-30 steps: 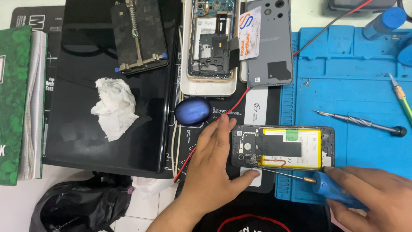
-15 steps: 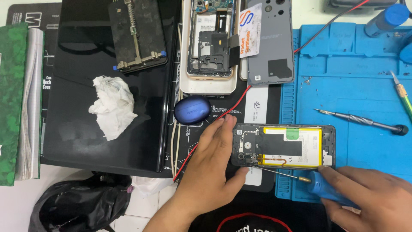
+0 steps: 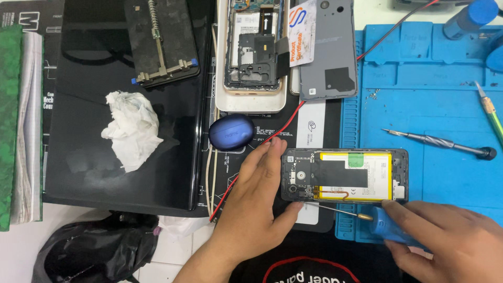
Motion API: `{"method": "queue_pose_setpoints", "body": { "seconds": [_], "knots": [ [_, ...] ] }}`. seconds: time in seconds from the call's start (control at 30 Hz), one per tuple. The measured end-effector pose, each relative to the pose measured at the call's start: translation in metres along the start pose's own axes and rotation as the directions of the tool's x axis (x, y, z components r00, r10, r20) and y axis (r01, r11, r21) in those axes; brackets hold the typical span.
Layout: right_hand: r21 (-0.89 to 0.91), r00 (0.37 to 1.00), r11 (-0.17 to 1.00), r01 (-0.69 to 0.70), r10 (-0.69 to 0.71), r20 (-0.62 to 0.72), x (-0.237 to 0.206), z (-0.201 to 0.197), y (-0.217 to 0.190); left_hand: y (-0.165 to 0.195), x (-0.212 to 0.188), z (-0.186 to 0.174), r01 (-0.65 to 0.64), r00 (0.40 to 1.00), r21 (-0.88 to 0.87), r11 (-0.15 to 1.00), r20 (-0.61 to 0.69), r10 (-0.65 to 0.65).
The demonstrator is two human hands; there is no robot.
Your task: The person reassembles a disassembled smartphone by aligning the back cover, inserting a SIM card, and using a screwdriver to secure internal components. The person repeatedly opens and closes the device to check fit and alignment before final assembly.
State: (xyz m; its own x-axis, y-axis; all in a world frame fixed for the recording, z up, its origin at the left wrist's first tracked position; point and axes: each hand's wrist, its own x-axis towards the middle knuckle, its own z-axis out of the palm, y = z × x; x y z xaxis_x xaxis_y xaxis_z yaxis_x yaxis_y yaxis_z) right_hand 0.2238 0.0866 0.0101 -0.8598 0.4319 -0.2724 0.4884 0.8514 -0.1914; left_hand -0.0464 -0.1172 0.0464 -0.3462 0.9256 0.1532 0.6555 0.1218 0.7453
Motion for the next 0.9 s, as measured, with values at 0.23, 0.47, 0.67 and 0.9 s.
{"method": "queue_pose_setpoints", "body": {
  "seconds": [0.23,0.47,0.67,0.9],
  "knots": [
    [-0.024,1.000,0.999,-0.022,0.023,0.008,0.000,-0.002,-0.009,-0.001,0.000,-0.001,0.002,1.000,0.003,1.000,-0.002,-0.002],
    [0.014,1.000,1.000,-0.019,0.019,-0.013,0.001,-0.005,-0.014,-0.003,0.000,0.000,-0.011,1.000,0.024,1.000,-0.022,0.012],
    [0.026,0.995,1.000,-0.003,0.006,-0.099,-0.001,-0.003,-0.013,-0.004,-0.001,0.002,-0.007,1.000,0.040,0.999,-0.018,0.008],
    [0.257,0.987,0.966,0.025,0.017,-0.160,-0.014,0.003,0.022,-0.001,0.003,0.001,0.014,0.997,-0.014,1.000,-0.070,-0.015]
  ]
}}
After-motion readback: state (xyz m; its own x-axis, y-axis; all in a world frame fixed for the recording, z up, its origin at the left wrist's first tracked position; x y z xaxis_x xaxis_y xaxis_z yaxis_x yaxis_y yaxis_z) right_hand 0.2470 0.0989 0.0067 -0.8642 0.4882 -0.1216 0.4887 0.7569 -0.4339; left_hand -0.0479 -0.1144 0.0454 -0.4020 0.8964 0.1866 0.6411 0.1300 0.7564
